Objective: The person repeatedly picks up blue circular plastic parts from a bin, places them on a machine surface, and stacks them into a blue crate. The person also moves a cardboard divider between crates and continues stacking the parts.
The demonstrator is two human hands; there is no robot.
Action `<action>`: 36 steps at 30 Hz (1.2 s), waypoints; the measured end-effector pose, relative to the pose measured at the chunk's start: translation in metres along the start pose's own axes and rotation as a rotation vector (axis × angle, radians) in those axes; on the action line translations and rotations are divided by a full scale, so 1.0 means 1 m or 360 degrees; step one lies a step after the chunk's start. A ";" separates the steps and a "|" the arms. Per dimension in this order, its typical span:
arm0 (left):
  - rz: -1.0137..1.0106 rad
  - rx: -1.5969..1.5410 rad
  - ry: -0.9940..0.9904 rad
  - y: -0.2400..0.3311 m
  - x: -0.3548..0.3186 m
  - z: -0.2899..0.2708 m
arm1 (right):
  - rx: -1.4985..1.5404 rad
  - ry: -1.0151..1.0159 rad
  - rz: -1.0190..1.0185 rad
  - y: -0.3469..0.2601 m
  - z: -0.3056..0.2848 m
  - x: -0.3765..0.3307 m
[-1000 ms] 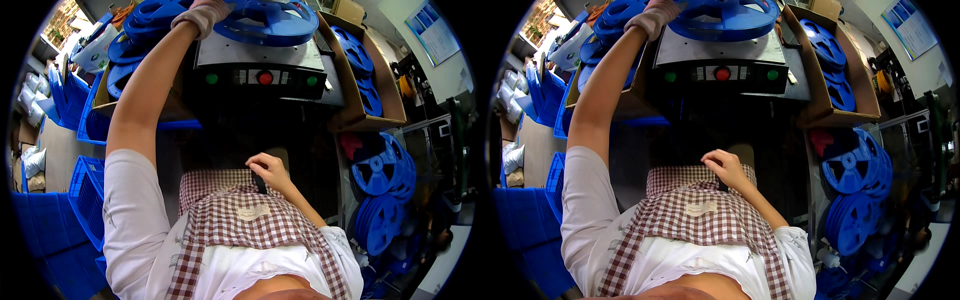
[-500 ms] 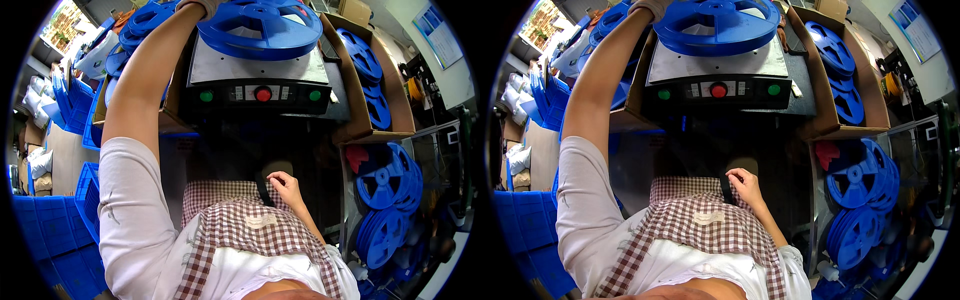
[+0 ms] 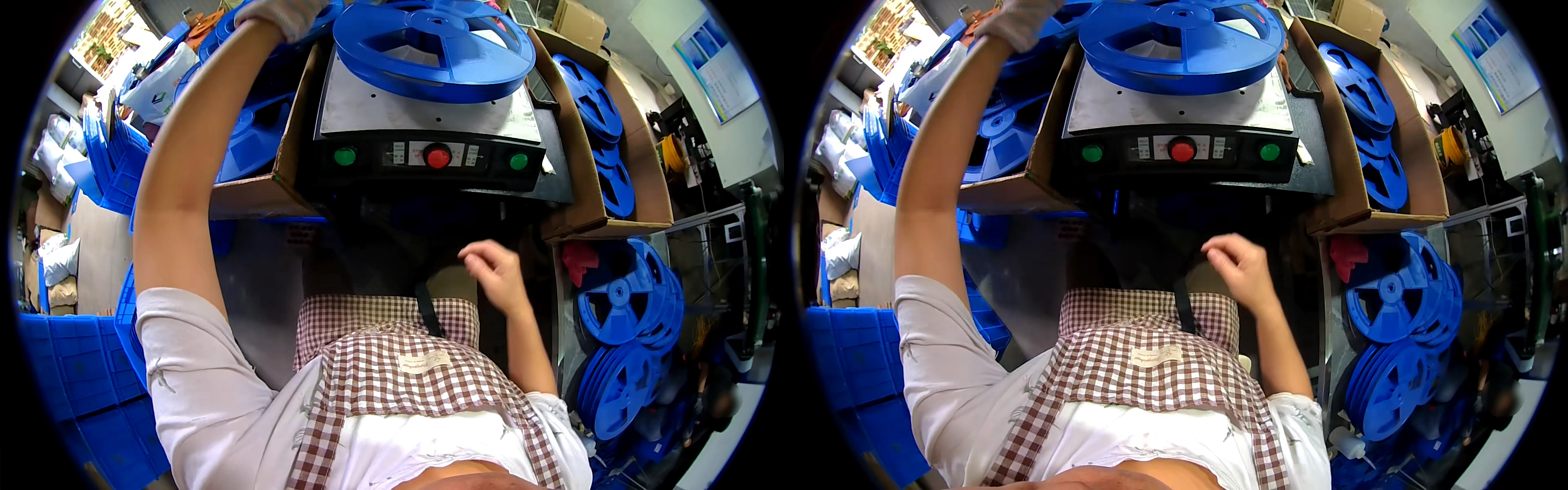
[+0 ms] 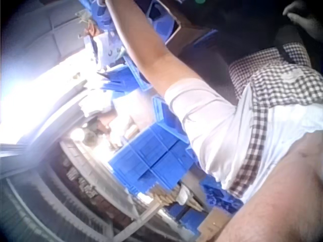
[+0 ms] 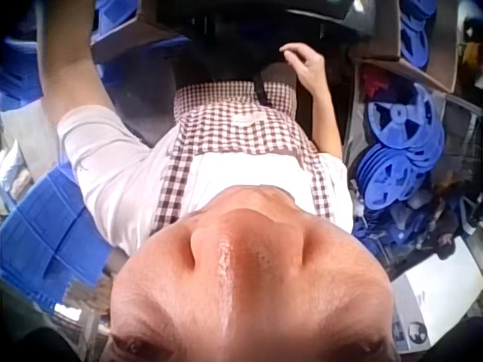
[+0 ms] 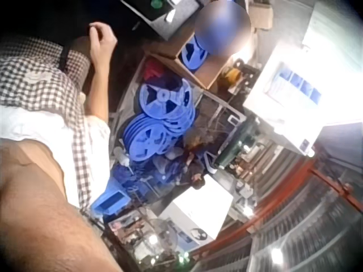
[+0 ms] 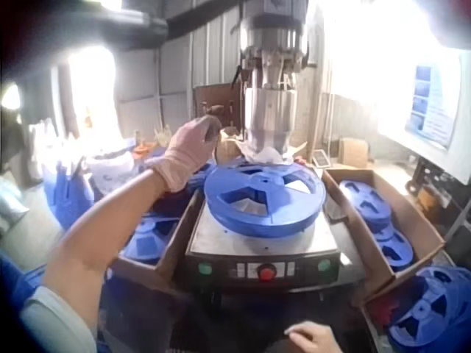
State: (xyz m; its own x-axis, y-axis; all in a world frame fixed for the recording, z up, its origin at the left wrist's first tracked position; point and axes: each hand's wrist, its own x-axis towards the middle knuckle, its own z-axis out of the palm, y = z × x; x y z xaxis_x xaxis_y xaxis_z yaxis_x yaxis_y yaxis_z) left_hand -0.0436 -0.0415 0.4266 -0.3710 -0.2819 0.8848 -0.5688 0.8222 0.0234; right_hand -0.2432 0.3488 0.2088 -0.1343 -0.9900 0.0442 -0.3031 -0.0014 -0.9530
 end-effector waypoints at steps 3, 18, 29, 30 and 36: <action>-0.0740 -0.0740 -0.0308 -0.011 -0.037 0.017 | -0.0175 0.0099 -0.0266 -0.052 -0.036 0.046; -0.1399 -0.2760 -0.0352 0.040 0.057 0.065 | -0.0343 0.0191 -0.0506 -0.118 -0.059 0.107; -0.1547 -0.2130 0.0137 0.081 -0.190 -0.128 | -0.1788 0.0445 -0.0142 -0.108 -0.038 0.316; -0.1664 -0.2147 0.0137 0.085 -0.215 -0.135 | -0.1776 0.0438 -0.0130 -0.113 -0.039 0.319; -0.1852 -0.2027 0.0030 0.125 -0.269 -0.148 | -0.1741 0.0671 -0.0756 -0.105 -0.007 0.237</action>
State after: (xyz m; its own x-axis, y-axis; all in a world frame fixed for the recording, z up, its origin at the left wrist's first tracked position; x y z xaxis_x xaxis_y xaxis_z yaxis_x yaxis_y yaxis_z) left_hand 0.0935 0.2100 0.2601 -0.2057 -0.9683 0.1420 0.3855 0.0532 0.9212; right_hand -0.2500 0.1153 0.3219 -0.0267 -0.8017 0.5971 -0.9964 -0.0269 -0.0807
